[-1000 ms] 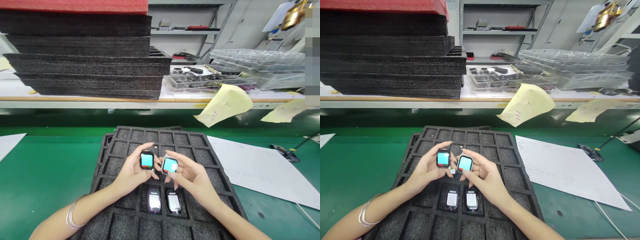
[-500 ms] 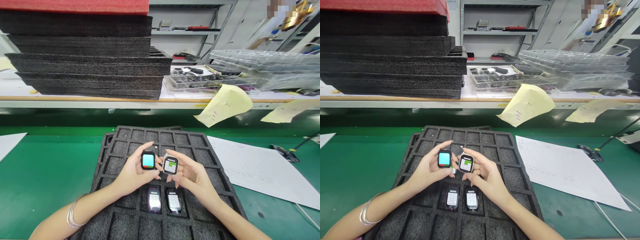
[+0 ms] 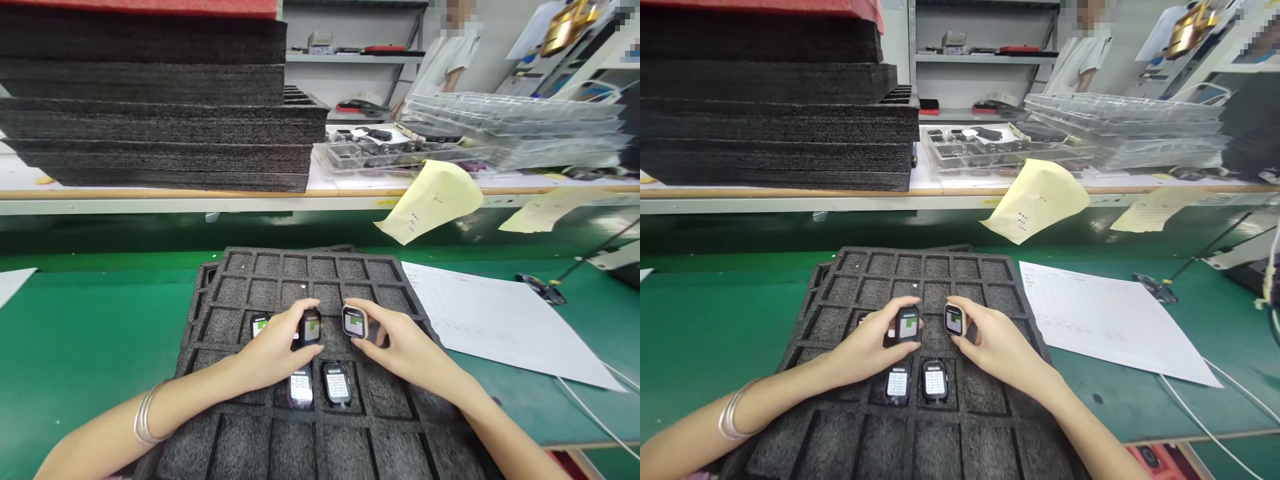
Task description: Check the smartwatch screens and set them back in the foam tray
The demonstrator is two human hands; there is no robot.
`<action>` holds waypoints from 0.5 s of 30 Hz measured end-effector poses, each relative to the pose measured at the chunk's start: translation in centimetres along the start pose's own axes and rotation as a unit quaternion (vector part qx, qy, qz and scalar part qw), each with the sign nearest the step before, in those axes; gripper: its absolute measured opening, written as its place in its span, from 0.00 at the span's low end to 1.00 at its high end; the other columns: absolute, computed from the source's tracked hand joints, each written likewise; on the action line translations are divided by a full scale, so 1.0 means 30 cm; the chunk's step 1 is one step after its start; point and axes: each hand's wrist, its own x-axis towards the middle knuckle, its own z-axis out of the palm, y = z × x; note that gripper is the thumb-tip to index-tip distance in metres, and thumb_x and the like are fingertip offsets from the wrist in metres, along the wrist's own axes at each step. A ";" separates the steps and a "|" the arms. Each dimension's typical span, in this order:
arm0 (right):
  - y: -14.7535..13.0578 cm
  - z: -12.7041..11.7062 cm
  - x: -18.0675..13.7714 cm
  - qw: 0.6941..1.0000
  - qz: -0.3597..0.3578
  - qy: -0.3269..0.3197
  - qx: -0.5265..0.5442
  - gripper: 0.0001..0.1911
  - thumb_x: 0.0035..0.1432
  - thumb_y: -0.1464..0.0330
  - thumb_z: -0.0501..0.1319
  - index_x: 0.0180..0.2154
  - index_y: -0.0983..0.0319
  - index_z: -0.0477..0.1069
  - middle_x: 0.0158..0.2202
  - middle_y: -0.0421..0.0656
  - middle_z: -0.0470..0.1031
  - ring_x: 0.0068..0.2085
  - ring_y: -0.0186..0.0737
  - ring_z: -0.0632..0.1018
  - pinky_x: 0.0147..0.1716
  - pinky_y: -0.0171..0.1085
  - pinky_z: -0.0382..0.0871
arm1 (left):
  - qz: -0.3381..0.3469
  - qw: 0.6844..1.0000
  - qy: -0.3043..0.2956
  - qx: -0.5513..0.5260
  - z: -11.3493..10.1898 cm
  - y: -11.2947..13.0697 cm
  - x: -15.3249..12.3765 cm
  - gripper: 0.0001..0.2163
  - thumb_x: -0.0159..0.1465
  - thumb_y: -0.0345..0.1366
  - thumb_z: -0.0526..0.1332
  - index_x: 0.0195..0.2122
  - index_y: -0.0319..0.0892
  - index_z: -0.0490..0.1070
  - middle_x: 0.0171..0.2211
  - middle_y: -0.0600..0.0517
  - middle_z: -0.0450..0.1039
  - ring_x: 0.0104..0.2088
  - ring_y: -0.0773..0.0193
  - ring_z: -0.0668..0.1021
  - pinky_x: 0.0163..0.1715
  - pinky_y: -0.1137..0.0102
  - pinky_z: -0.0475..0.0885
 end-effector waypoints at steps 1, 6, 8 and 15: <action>0.017 -0.009 -0.015 0.999 -0.009 -0.005 -0.030 0.26 0.56 0.71 0.63 0.57 0.60 0.67 0.47 0.48 0.77 0.35 0.47 0.79 0.38 0.45 0.74 | 0.022 0.998 -0.004 0.064 0.006 -0.001 0.010 0.25 0.62 0.35 0.64 0.59 0.46 0.60 0.52 0.45 0.72 0.52 0.50 0.75 0.53 0.55 0.69; 0.070 -0.043 -0.064 0.993 -0.013 -0.044 -0.104 0.19 0.59 0.67 0.62 0.53 0.61 0.69 0.48 0.49 0.72 0.47 0.53 0.76 0.46 0.47 0.72 | 0.109 0.950 -0.050 0.288 0.050 -0.009 0.082 0.20 0.59 0.39 0.68 0.50 0.40 0.68 0.47 0.43 0.72 0.49 0.47 0.72 0.48 0.53 0.69; 0.079 -0.049 -0.069 0.993 -0.011 -0.059 -0.104 0.19 0.61 0.65 0.61 0.53 0.62 0.69 0.47 0.49 0.70 0.47 0.53 0.76 0.47 0.47 0.72 | 0.112 0.938 -0.058 0.322 0.067 -0.018 0.106 0.19 0.58 0.42 0.69 0.46 0.37 0.70 0.45 0.42 0.71 0.47 0.47 0.72 0.45 0.54 0.69; 0.076 -0.054 -0.061 0.995 -0.031 -0.038 -0.081 0.23 0.64 0.61 0.61 0.59 0.58 0.66 0.52 0.50 0.68 0.54 0.55 0.72 0.53 0.51 0.68 | 0.140 0.933 -0.075 0.322 0.052 -0.019 0.110 0.29 0.57 0.50 0.69 0.53 0.36 0.68 0.49 0.39 0.70 0.49 0.45 0.71 0.47 0.53 0.68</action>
